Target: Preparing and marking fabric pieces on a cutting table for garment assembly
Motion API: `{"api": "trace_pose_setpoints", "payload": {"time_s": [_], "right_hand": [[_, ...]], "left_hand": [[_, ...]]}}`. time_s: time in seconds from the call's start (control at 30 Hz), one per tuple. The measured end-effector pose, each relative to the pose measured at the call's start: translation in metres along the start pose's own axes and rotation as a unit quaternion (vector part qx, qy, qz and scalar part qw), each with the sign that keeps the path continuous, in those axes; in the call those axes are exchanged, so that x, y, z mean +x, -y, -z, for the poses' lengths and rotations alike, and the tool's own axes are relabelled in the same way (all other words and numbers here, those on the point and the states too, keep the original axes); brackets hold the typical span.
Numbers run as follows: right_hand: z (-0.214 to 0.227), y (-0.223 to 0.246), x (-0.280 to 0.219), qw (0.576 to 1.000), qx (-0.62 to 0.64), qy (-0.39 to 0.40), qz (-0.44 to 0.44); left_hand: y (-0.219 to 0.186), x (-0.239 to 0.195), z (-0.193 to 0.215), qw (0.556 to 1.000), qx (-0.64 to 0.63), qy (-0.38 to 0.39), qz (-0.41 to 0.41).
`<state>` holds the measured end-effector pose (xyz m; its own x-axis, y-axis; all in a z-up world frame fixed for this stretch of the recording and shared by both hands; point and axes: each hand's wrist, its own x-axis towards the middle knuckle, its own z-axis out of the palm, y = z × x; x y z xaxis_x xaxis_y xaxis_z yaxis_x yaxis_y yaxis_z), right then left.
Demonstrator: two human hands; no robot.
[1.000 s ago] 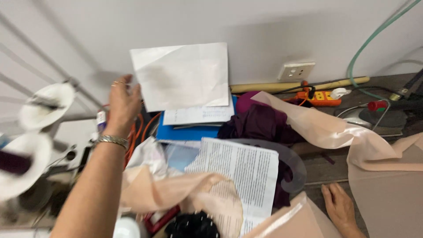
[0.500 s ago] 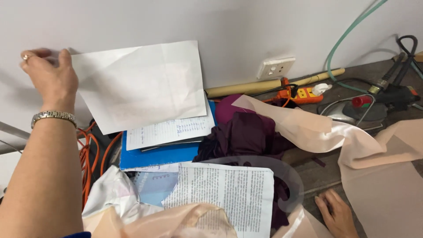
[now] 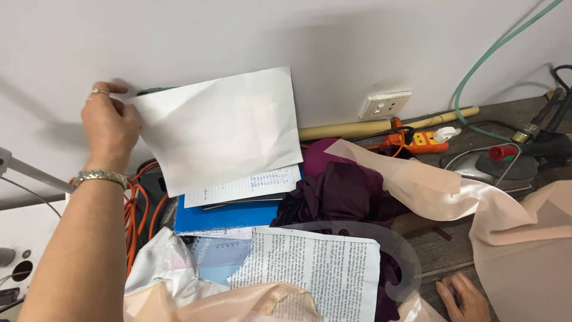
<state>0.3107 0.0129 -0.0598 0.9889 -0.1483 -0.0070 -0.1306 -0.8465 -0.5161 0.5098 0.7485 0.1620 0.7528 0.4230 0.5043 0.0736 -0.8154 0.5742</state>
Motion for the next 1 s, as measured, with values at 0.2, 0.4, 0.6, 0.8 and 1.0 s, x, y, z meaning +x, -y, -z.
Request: {"api": "trace_pose_setpoints", "payload": {"time_s": [0.2, 0.4, 0.6, 0.8, 1.0], "right_hand": [[0.004, 0.011, -0.004, 0.998, -0.003, -0.037, 0.044], [0.003, 0.003, -0.001, 0.997, -0.003, -0.031, 0.076], [0.013, 0.02, -0.002, 1.0, -0.007, 0.017, 0.016], [0.01, 0.014, -0.002, 0.999, 0.011, 0.022, 0.033], [0.012, 0.016, -0.002, 0.999, -0.007, 0.026, 0.034]], "left_hand": [[0.006, -0.006, -0.005, 0.992, 0.088, 0.054, -0.076], [-0.018, -0.01, 0.005, 0.984, 0.139, 0.074, -0.08], [-0.033, -0.007, 0.009, 0.975, 0.18, 0.127, -0.037], [-0.037, -0.006, 0.011, 0.97, 0.196, 0.142, -0.025], [-0.041, -0.008, 0.012, 0.97, 0.197, 0.138, -0.03]]}}
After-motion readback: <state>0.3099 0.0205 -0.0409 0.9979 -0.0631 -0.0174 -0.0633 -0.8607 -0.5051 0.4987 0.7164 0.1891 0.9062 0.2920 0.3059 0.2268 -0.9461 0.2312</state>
